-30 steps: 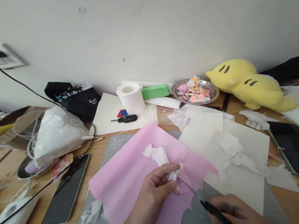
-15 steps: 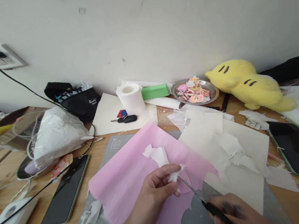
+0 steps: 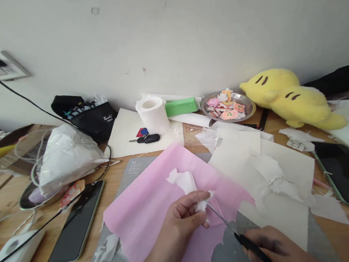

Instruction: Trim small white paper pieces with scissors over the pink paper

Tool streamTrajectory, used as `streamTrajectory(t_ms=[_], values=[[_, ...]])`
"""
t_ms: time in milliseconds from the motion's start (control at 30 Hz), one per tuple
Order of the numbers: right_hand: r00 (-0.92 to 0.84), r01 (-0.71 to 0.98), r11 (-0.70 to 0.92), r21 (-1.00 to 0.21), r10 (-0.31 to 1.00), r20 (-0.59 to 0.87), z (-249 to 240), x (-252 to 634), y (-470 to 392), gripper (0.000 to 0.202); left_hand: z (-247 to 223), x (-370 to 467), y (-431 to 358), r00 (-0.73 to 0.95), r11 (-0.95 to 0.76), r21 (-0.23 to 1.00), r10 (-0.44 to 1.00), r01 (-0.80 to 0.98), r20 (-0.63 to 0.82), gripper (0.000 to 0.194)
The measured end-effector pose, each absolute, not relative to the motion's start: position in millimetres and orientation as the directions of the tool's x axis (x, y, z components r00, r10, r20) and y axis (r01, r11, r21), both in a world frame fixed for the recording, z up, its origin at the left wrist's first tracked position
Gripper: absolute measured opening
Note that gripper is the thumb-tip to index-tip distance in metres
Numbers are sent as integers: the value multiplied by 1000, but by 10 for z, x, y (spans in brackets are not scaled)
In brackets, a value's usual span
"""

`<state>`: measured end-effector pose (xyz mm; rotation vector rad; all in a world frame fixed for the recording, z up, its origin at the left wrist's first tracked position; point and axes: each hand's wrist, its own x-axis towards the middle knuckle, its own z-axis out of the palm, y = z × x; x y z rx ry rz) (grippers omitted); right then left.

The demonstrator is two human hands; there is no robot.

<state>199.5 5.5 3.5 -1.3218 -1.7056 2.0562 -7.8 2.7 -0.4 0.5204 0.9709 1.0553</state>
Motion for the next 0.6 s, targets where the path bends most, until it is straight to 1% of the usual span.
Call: streamTrajectory(t_ms=[67,167,300,433,533,600], values=[[-613,405,-340,-849,587,-528,21,2001,63,63,-5,-82,27,156,430,760,899,-487,-409,28],[-647,420,-319,-850,551,-527,34,2002,82,66,-6,-84,27,157,429,758,900,-492,-407,28],[-595,457,-333,-825,575,-561,114,1987,98,64,-1,-74,24,159,429,766,900,-478,-405,28],[-635,422,-330,-844,557,-535,30,2006,71,60,1,-72,25,166,434,765,899,-477,-406,29],[-615,405,-324,-855,596,-517,-30,2014,55,56,4,-77,27,159,441,764,894,-471,-419,30],[-623,407,-302,-862,598,-504,7,1999,63,57,12,-78,26,156,440,767,895,-466,-418,30]])
